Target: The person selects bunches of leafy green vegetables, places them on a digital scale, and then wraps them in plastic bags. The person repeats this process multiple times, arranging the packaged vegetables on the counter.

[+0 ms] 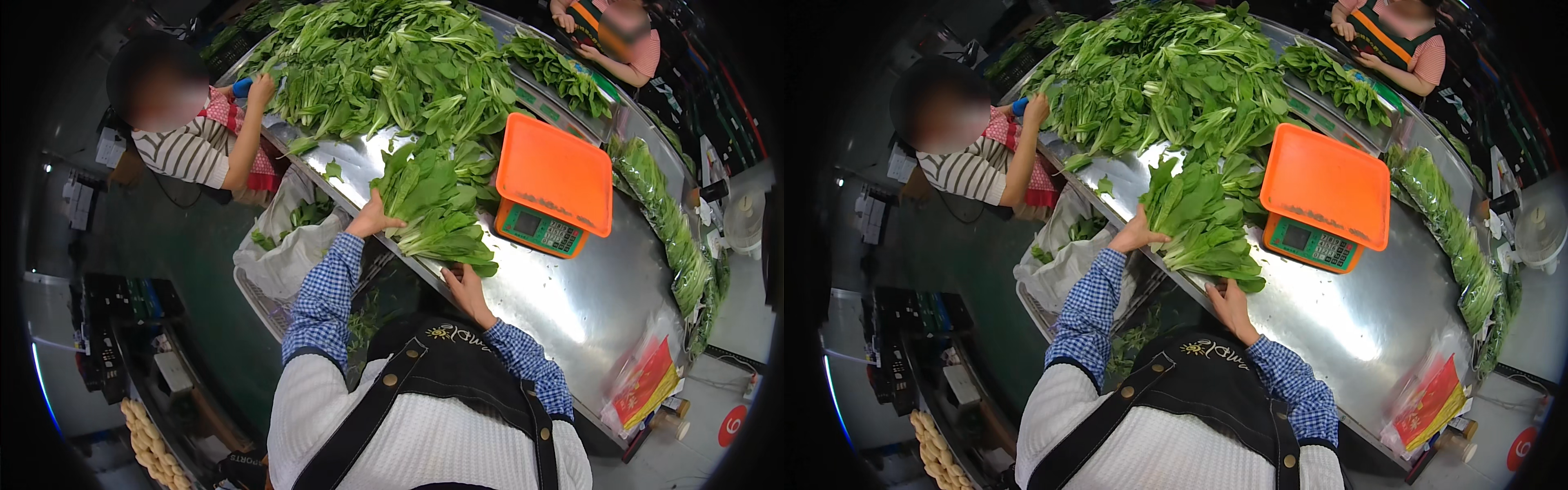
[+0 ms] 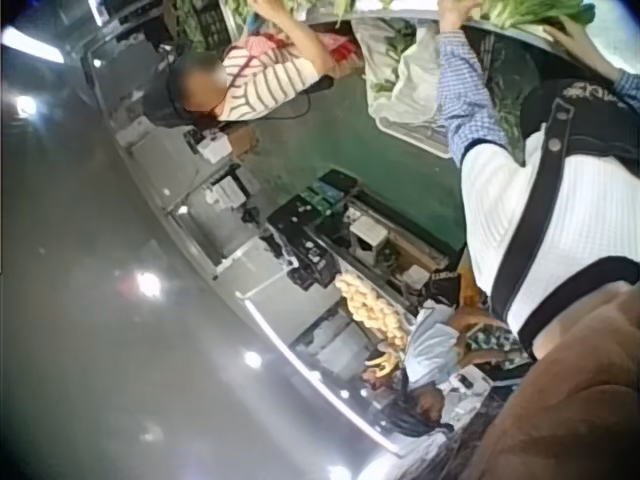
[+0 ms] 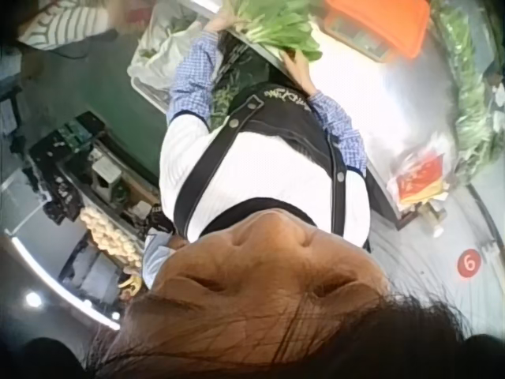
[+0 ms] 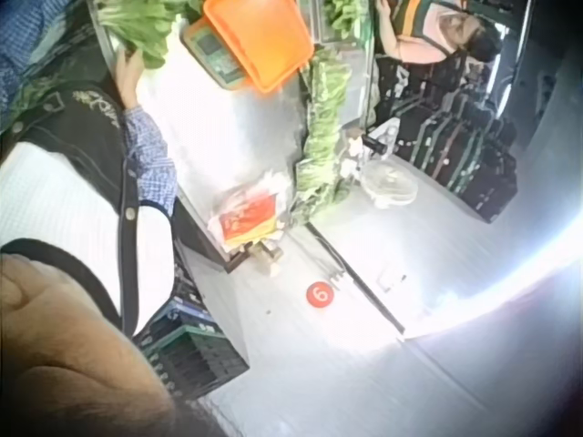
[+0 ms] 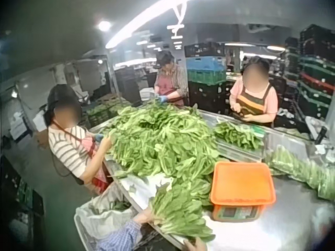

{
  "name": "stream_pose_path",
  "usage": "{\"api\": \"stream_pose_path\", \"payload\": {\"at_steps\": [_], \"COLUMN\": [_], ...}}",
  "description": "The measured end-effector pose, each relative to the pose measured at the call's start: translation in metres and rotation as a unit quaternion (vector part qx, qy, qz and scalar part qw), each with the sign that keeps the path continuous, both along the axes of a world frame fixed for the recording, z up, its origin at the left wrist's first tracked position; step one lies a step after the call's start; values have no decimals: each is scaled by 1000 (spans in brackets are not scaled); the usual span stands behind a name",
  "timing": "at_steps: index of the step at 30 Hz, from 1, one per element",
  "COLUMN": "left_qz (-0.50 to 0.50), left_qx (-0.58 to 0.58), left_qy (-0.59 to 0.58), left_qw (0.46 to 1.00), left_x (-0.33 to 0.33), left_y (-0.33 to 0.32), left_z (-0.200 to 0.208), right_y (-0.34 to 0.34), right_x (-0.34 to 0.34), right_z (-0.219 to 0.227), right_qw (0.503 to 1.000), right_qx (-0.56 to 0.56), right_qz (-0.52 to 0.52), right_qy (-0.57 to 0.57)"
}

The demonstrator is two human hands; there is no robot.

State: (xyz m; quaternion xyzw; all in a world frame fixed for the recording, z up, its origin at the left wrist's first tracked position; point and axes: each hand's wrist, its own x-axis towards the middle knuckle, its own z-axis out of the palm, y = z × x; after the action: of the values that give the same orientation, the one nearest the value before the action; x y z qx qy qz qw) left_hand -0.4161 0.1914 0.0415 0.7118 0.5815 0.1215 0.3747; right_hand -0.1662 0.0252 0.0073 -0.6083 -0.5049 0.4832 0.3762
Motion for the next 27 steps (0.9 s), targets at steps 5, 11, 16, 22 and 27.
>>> {"api": "stream_pose_path", "payload": {"at_steps": [5,11,16,22,27], "left_qz": [26,227,171,127,181], "left_qx": [19,-133,-132,-92,-143], "left_qy": [-78,-301,-221,-99,-92], "left_qw": [996,917,951,983,969], "left_x": [-13,-15,5,21,11], "left_y": [0,2,-14,-3,14], "left_z": [6,-2,28,20,-8], "right_y": [-3,-9,-12,-5,5], "right_x": [3,3,3,-3,-15], "right_z": [15,13,10,-2,-2], "right_qw": [997,995,992,1000,940], "right_qx": [-7,15,4,-12,-100], "right_qz": [35,35,26,-5,-102], "right_qy": [-70,-92,-121,-9,310]}}
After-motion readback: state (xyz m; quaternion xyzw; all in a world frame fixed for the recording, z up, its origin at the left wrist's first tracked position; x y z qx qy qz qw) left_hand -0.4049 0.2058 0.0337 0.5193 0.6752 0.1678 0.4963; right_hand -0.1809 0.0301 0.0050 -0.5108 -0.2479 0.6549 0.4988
